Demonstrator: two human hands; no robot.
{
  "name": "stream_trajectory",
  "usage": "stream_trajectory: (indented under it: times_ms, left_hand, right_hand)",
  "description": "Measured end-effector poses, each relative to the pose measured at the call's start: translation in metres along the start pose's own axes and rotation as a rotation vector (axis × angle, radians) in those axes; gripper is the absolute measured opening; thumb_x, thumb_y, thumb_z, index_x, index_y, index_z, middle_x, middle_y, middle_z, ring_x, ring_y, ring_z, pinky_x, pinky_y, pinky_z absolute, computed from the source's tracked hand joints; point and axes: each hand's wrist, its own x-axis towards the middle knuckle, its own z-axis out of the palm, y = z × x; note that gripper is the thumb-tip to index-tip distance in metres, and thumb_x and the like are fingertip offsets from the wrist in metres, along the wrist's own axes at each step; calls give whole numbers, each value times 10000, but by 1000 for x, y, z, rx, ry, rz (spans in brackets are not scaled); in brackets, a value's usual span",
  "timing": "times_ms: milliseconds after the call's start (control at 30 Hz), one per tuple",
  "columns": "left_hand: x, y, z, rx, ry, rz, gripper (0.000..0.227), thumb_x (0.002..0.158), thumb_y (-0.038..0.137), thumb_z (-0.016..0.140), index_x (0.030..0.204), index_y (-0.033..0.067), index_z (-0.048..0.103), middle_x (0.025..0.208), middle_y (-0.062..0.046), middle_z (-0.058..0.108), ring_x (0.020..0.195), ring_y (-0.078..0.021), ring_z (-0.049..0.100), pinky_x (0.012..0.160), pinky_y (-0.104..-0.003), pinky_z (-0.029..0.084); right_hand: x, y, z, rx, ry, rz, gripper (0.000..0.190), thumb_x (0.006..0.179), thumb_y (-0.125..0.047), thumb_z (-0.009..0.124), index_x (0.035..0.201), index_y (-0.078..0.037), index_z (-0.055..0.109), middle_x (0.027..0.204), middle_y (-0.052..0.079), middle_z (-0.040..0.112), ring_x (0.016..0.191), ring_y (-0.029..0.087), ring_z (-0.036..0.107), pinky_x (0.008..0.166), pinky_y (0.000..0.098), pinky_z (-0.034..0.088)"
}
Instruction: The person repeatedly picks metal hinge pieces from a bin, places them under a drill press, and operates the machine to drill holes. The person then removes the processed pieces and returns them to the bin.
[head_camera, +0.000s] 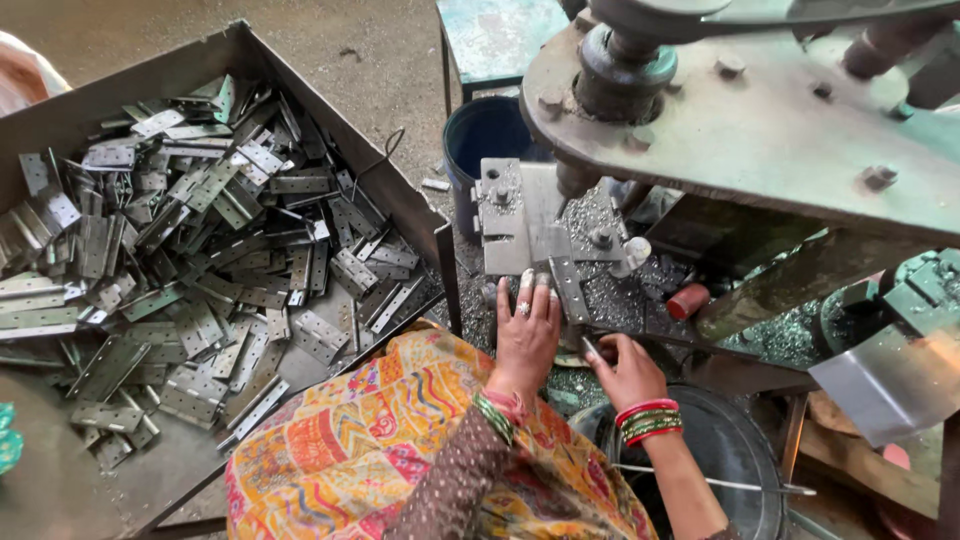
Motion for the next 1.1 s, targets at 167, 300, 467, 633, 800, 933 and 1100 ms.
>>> stream_trajectory:
  times_ms: [167,300,467,633,800,933,1100]
  left_hand:
    - [14,-11,-10,-404,36,83,144,999,133,594,1125,65,614,1270,-107,646,1119,-263,665,1210,-579,366]
    - [35,-16,1,-263,167,39,113,1079,187,621,1108,79,606,1223,-98,647,920,-233,664,1174,-522,431]
    - [46,-24,32,92,-188,-8,281,963,200,561,1219,98,613,1282,-123,617,1038,-256,670,1086,-546,417]
    - [38,-45,36,332,-146,-26,413,1027,214,472,1405,83,577,1501,-159,528,1380,-245,501,1147,-462,321]
    - [29,-43,13,131,-318,-237,679,1009,538,375,1366,-1,585,1533,-167,443,1451,-355,356,1193,-553,176]
    - [22,-13,13,94,-311,-63,534,976,370,424,1341,35,624,1560,-141,469,1470,-308,378,1230,-562,150]
    - [45,-15,36,16,-249,-90,459,962,248,477,1312,18,665,1465,-135,558,1409,-319,463,1230,-606,129]
  right_hand:
    - [0,-1,-6,54,35,-3,411,872,-406,728,1145,-107,655,1064,62,737,881,242,733,777,387,569]
    - [-2,-1,1,4,-20,92,414,866,-403,716,1174,-135,650,1072,32,723,788,213,740,745,377,582]
    - [-1,3,3,16,-1,14,381,888,-388,701,1153,-119,651,1069,55,723,815,218,738,753,385,571]
    - [-1,7,5,10,-36,38,349,911,-397,669,1136,-130,670,1074,58,722,838,227,744,776,386,569]
    - [0,9,6,-13,-10,-24,351,902,-409,672,1112,-128,681,1056,73,726,920,273,720,794,408,559]
    - [0,9,7,-50,-20,-39,358,901,-418,670,1108,-125,680,1056,91,721,939,310,708,800,425,554]
    - [0,11,6,-39,-33,-71,356,901,-415,668,1088,-113,689,1046,100,724,956,314,704,811,432,544]
